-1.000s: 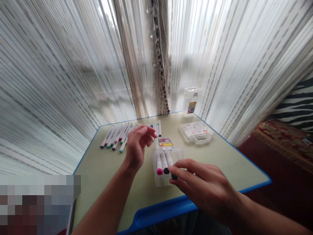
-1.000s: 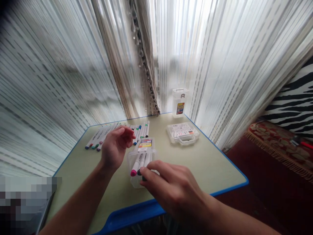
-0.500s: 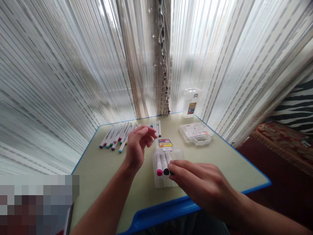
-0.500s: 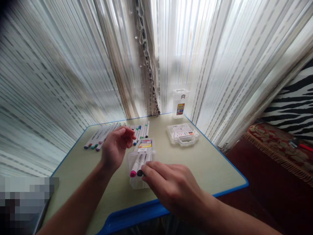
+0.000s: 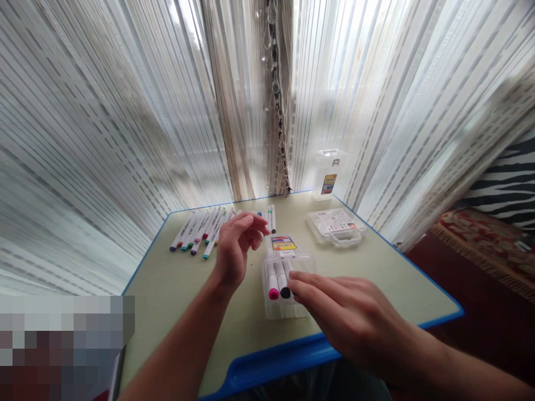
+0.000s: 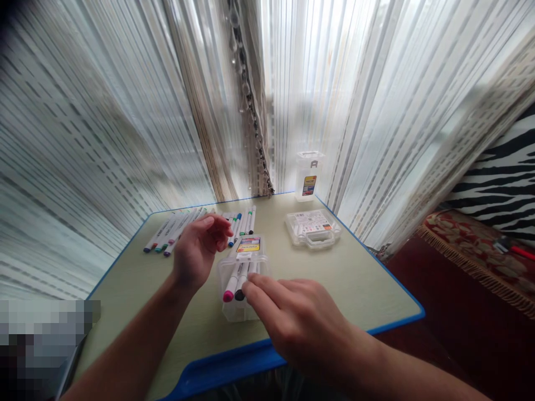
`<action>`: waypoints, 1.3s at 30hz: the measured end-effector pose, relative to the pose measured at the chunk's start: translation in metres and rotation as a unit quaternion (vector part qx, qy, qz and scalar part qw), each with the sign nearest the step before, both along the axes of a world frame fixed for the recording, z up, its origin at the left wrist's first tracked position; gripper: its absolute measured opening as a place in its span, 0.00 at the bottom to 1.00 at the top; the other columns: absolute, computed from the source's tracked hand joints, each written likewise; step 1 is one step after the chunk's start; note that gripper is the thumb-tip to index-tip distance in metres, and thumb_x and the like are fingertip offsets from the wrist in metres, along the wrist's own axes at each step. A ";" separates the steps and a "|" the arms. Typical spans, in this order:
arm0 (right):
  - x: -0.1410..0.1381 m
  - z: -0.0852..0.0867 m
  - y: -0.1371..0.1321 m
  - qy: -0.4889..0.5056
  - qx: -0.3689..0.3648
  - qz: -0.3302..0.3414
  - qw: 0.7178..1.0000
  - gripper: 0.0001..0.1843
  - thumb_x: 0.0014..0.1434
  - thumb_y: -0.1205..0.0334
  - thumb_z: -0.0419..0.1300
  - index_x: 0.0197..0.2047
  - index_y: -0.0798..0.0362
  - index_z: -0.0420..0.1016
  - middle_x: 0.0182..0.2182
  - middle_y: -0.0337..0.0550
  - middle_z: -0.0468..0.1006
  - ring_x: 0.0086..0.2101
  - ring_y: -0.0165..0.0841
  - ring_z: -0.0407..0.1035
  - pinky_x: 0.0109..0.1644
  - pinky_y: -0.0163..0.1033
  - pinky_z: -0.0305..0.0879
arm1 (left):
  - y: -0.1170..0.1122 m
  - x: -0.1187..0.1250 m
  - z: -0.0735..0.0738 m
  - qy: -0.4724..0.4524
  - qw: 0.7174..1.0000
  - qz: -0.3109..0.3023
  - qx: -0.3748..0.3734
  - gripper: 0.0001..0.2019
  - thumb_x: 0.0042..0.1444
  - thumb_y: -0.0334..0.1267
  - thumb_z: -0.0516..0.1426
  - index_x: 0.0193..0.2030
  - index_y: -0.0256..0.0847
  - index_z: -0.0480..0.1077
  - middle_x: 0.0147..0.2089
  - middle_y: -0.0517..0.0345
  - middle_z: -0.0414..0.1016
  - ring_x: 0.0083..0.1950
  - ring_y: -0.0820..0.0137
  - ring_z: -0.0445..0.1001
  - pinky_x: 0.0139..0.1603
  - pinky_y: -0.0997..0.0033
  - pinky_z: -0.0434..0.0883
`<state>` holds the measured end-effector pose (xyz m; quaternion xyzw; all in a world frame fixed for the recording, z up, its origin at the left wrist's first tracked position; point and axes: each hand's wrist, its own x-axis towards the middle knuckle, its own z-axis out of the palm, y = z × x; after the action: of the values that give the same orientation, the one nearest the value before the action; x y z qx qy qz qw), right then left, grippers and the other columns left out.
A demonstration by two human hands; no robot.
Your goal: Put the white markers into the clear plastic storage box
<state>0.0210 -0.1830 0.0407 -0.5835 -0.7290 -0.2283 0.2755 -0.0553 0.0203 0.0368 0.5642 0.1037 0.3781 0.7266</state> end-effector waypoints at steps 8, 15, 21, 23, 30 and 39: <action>0.004 -0.009 -0.004 0.045 -0.003 0.003 0.999 0.16 0.64 0.77 0.55 0.51 0.60 0.77 0.48 0.51 0.84 0.42 0.38 0.82 0.43 0.36 0.81 | 0.001 -0.001 -0.001 0.001 1.000 -0.006 0.005 0.13 0.55 0.42 0.57 0.30 0.35 0.78 0.25 0.54 0.76 0.22 0.75 0.64 0.23 0.73 0.57; 0.002 -0.008 -0.002 0.062 -0.005 -0.004 0.998 0.12 0.65 0.73 0.58 0.51 0.58 0.76 0.47 0.48 0.85 0.38 0.36 0.82 0.38 0.37 0.80 | 0.000 0.000 0.000 0.002 1.000 -0.004 0.003 0.12 0.54 0.42 0.57 0.30 0.35 0.78 0.25 0.55 0.76 0.22 0.75 0.64 0.23 0.73 0.57; 0.003 -0.011 -0.005 0.052 0.010 -0.016 0.998 0.13 0.64 0.70 0.61 0.52 0.57 0.76 0.49 0.47 0.84 0.41 0.36 0.82 0.36 0.37 0.78 | 0.000 0.000 0.000 0.002 1.000 -0.006 0.003 0.13 0.55 0.42 0.57 0.30 0.35 0.78 0.25 0.54 0.76 0.22 0.74 0.64 0.23 0.73 0.56; 0.003 -0.009 -0.006 0.050 0.011 -0.016 0.999 0.13 0.64 0.70 0.62 0.52 0.57 0.76 0.49 0.47 0.84 0.40 0.35 0.82 0.35 0.37 0.78 | 0.001 0.000 0.000 0.002 1.000 -0.006 0.003 0.12 0.54 0.42 0.57 0.30 0.35 0.78 0.25 0.54 0.76 0.22 0.74 0.64 0.23 0.73 0.56; 0.004 -0.005 -0.008 0.046 0.012 -0.014 0.999 0.13 0.63 0.71 0.61 0.51 0.58 0.76 0.47 0.47 0.85 0.38 0.35 0.82 0.36 0.38 0.77 | 0.000 -0.001 0.000 0.004 1.000 -0.002 0.001 0.12 0.54 0.42 0.57 0.30 0.35 0.78 0.25 0.54 0.76 0.22 0.75 0.64 0.23 0.73 0.57; 0.004 0.004 -0.003 0.001 0.018 -0.002 1.000 0.08 0.66 0.71 0.58 0.44 0.55 0.78 0.38 0.47 0.86 0.34 0.34 0.81 0.37 0.34 0.77 | 0.000 0.001 -0.002 -0.003 1.000 -0.007 0.007 0.13 0.56 0.41 0.56 0.30 0.35 0.77 0.25 0.54 0.76 0.22 0.75 0.64 0.23 0.73 0.57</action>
<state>0.0248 -0.1856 0.0448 -0.5802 -0.7231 -0.2418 0.2864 -0.0547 0.0200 0.0346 0.5686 0.0945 0.3752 0.7260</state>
